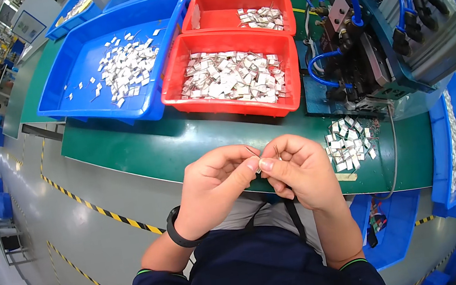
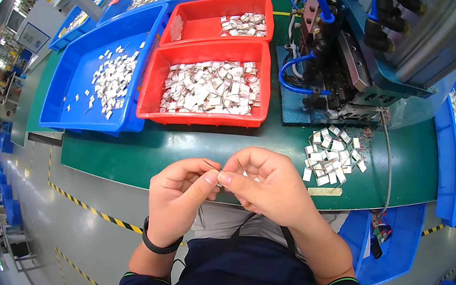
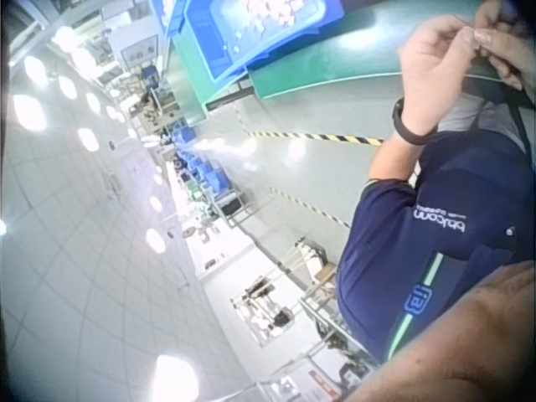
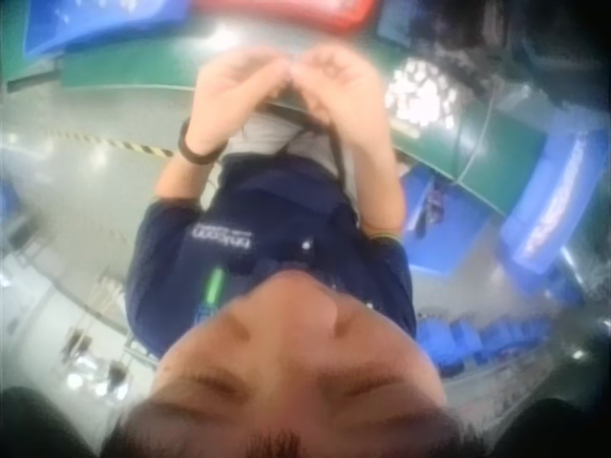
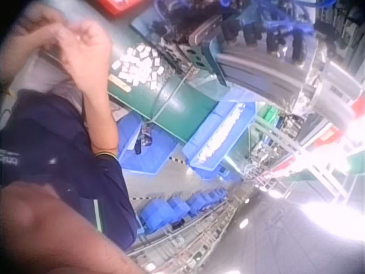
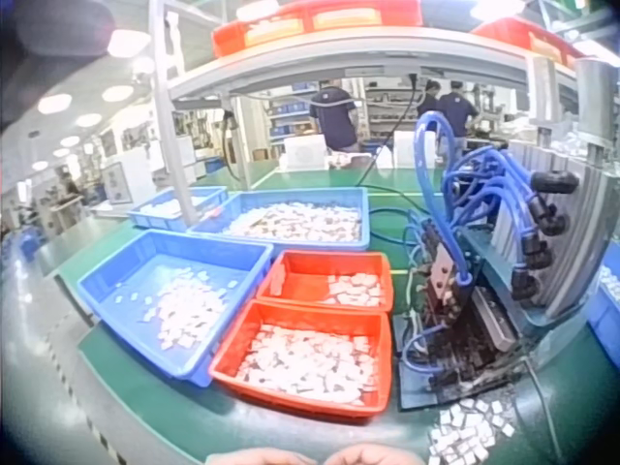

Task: The person assembles small white rectangular electronic components by hand at a factory workstation. They pick up individual units, attach thin wires, and place the finished items into red and blue plastic bins. The process is repetitive and performed one unit at a time.

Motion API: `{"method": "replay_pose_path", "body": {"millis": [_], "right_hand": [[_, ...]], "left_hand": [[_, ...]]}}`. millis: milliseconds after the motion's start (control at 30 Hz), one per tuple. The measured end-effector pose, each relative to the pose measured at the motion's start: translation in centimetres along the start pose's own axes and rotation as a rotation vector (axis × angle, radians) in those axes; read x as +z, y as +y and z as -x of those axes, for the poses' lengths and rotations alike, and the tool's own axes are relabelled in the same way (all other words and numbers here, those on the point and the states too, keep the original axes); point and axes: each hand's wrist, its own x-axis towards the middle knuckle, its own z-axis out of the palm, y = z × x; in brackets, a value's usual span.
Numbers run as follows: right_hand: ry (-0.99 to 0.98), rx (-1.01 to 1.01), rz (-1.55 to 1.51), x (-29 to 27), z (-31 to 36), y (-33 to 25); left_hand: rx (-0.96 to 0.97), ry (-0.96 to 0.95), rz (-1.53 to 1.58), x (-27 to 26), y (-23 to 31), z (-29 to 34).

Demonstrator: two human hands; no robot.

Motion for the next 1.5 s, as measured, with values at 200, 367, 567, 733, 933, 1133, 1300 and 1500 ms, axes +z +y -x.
{"method": "replay_pose_path", "body": {"millis": [200,367,567,733,933,1133,1300,1500], "right_hand": [[0.001,-0.003,0.040,0.0,0.0,0.1],[-0.002,0.008,0.025,0.0,0.0,0.0],[-0.026,0.034,0.075,0.0,0.2,-0.2],[-0.036,0.030,0.078,0.0,0.2,-0.1],[-0.042,0.024,0.076,-0.1,0.2,-0.1],[-0.053,0.017,0.076,-0.1,0.3,0.0],[-0.057,0.021,0.077,-0.1,0.3,0.0],[-0.087,0.011,0.088,-0.1,0.3,0.1]], "left_hand": [[0.082,0.068,-0.101,0.1,-0.3,0.1],[0.131,0.092,-0.129,0.4,-0.4,0.1],[0.245,0.121,-0.139,0.9,-0.5,-0.1],[0.294,0.117,-0.197,0.8,-0.7,-0.2],[0.192,0.105,-0.115,0.6,-0.6,-0.3],[0.093,0.090,-0.057,0.3,-0.7,-0.2],[0.059,0.088,-0.029,0.3,-0.6,-0.2],[0.201,0.065,-0.053,0.5,-0.5,-0.2]]}}
